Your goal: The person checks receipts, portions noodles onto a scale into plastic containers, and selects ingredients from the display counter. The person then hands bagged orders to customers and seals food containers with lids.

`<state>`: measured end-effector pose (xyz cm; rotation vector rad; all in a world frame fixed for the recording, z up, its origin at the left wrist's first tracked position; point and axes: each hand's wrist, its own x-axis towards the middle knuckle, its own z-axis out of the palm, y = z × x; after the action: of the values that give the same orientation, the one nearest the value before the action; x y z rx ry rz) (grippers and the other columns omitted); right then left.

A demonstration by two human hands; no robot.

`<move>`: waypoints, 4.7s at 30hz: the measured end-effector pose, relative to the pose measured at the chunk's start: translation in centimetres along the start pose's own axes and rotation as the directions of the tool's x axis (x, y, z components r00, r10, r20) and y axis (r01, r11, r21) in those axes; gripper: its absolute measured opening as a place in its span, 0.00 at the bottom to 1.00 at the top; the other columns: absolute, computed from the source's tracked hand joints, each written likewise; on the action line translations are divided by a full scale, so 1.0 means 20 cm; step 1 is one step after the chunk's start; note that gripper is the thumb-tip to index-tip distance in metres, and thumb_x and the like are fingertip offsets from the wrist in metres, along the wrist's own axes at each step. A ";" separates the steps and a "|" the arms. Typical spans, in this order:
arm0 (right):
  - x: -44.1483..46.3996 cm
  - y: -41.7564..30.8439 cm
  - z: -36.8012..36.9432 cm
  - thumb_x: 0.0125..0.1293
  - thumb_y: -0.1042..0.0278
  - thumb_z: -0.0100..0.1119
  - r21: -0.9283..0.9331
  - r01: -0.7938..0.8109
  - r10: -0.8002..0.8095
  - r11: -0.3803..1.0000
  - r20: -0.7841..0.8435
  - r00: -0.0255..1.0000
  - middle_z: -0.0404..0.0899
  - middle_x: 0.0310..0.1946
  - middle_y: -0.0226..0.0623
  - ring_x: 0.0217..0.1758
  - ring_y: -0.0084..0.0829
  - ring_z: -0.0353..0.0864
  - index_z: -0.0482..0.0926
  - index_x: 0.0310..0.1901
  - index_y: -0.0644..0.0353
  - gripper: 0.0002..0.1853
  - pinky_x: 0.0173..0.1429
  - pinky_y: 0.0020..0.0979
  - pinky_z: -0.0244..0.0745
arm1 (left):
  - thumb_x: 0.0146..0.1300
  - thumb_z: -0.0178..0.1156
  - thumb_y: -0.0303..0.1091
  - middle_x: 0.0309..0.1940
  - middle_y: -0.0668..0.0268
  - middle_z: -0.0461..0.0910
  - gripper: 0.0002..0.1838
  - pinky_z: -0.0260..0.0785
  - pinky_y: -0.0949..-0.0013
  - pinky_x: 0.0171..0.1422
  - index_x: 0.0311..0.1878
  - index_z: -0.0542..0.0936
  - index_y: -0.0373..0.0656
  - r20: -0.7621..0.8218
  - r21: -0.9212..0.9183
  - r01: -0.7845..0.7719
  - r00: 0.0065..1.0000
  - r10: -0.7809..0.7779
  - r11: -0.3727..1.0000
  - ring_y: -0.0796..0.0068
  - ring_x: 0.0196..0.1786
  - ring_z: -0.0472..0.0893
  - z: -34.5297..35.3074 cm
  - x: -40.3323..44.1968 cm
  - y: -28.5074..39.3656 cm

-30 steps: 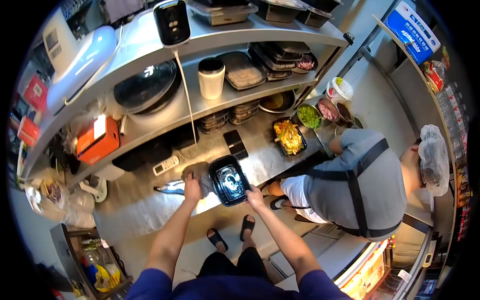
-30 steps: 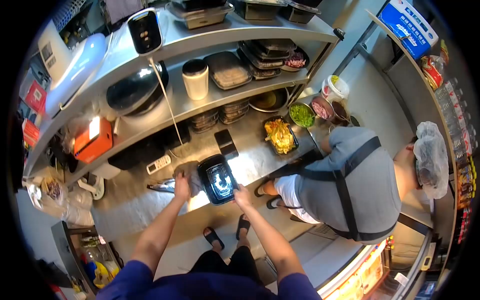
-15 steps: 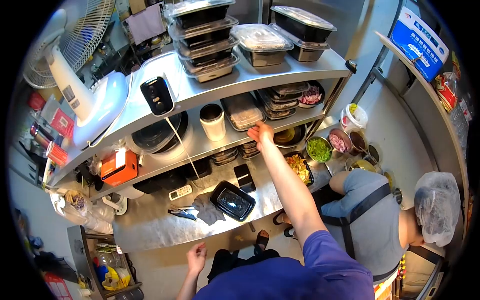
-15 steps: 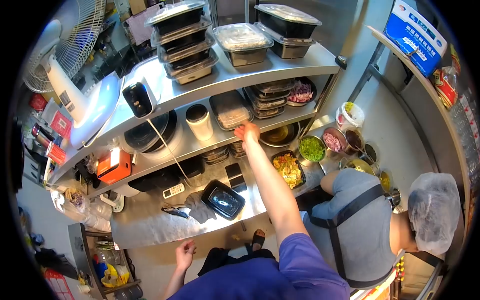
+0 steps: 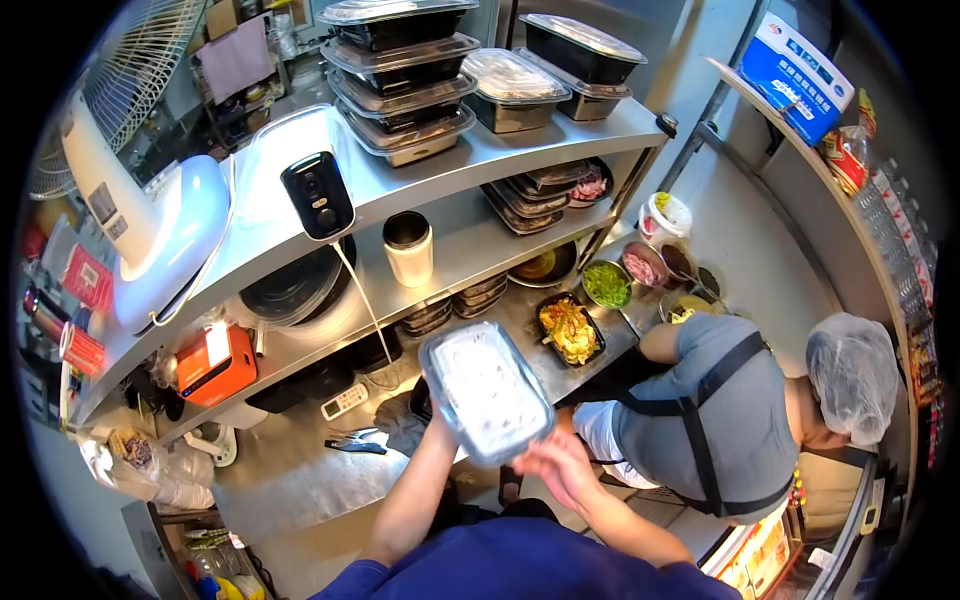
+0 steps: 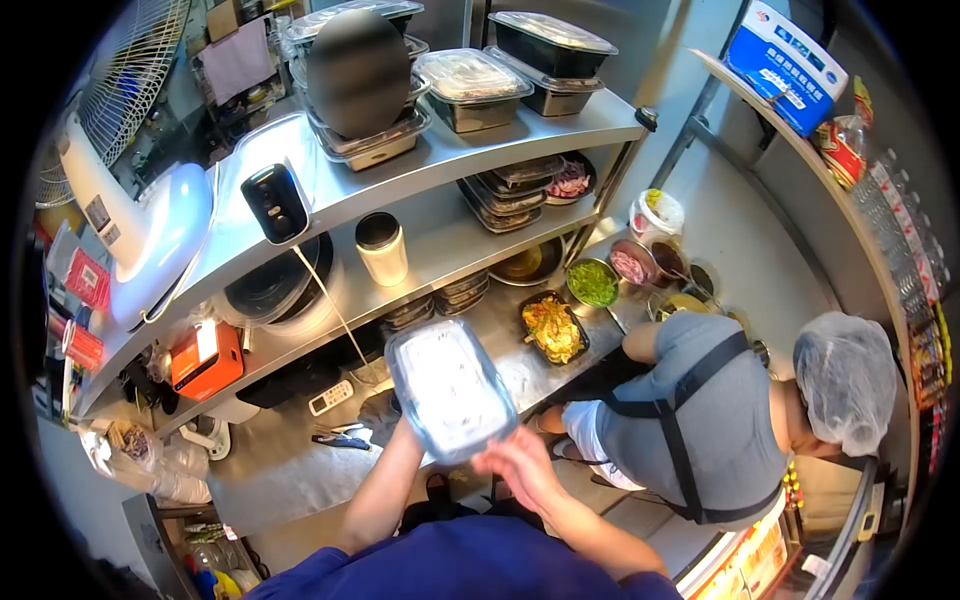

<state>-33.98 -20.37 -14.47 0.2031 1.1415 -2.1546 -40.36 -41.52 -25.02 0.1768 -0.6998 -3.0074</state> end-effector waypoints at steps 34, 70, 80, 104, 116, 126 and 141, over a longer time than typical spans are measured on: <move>0.30 0.22 1.48 0.47 0.77 0.73 -0.565 0.823 0.528 0.054 0.716 0.457 0.78 0.35 0.38 0.41 0.36 0.81 0.82 0.46 0.65 0.20 0.45 0.35 0.76 | 0.63 0.48 0.68 0.65 0.57 0.71 0.41 0.66 0.46 0.68 0.70 0.64 0.47 0.176 0.041 0.172 0.968 -0.176 0.984 0.55 0.64 0.73 -0.06 -1.26 0.71; 0.87 -0.85 2.26 0.59 0.64 0.67 -0.424 0.490 0.045 -0.762 0.720 0.693 0.86 0.31 0.43 0.38 0.44 0.86 0.87 0.31 0.60 0.08 0.47 0.39 0.79 | 0.73 0.38 0.62 0.65 0.60 0.73 0.33 0.71 0.51 0.66 0.70 0.67 0.48 -0.256 -0.152 -0.309 0.930 0.265 0.939 0.59 0.61 0.77 -0.39 -1.62 1.02; -0.13 -0.24 1.43 0.70 0.50 0.57 -0.777 0.618 0.081 -0.120 0.613 0.786 0.86 0.39 0.46 0.40 0.41 0.86 0.80 0.51 0.66 0.24 0.49 0.37 0.78 | 0.72 0.41 0.63 0.67 0.59 0.70 0.36 0.68 0.50 0.68 0.73 0.63 0.48 0.009 -0.187 -0.039 0.999 0.041 0.982 0.58 0.65 0.73 -0.26 -1.32 0.91; -2.65 -0.64 -1.61 0.66 0.72 0.51 -0.505 0.279 -0.565 0.817 -0.797 0.215 0.78 0.24 0.33 0.11 0.21 0.70 0.76 0.53 0.68 0.16 0.12 0.22 0.62 | 0.68 0.55 0.41 0.38 0.62 0.80 0.17 0.78 0.61 0.43 0.57 0.74 0.46 -0.536 0.578 0.691 0.722 -0.437 0.434 0.66 0.40 0.82 0.12 -0.69 -0.96; -1.21 -1.77 -3.09 0.69 0.74 0.46 -0.771 0.143 -0.743 0.620 -0.519 0.423 0.78 0.21 0.37 0.14 0.24 0.75 0.71 0.65 0.60 0.23 0.15 0.27 0.69 | 0.69 0.51 0.37 0.28 0.64 0.73 0.10 0.72 0.61 0.32 0.50 0.72 0.46 -0.871 0.278 0.614 0.485 -0.075 0.739 0.68 0.29 0.75 -0.20 -1.31 -1.05; 0.01 -1.52 -3.28 0.61 0.72 0.52 -0.741 -0.354 -0.688 -0.571 0.197 0.698 0.82 0.25 0.45 0.28 0.39 0.85 0.66 0.67 0.67 0.30 0.31 0.39 0.81 | 0.69 0.54 0.42 0.47 0.51 0.76 0.23 0.71 0.33 0.49 0.62 0.63 0.44 -0.865 0.458 0.480 0.436 0.249 0.748 0.53 0.49 0.77 -0.27 -1.96 -0.96; -1.30 -1.38 -2.73 0.67 0.65 0.60 -0.637 0.305 -0.691 0.708 -0.714 0.112 0.82 0.37 0.42 0.30 0.28 0.83 0.77 0.54 0.64 0.17 0.29 0.26 0.77 | 0.71 0.51 0.50 0.21 0.68 0.72 0.19 0.70 0.69 0.28 0.31 0.73 0.45 -0.850 0.443 0.548 0.508 0.139 0.710 0.73 0.24 0.74 -0.76 -2.00 -0.75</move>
<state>-41.12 45.67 -17.68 1.2366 2.6129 -2.3046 0.90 -31.76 -41.29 1.7448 -1.6158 -2.1097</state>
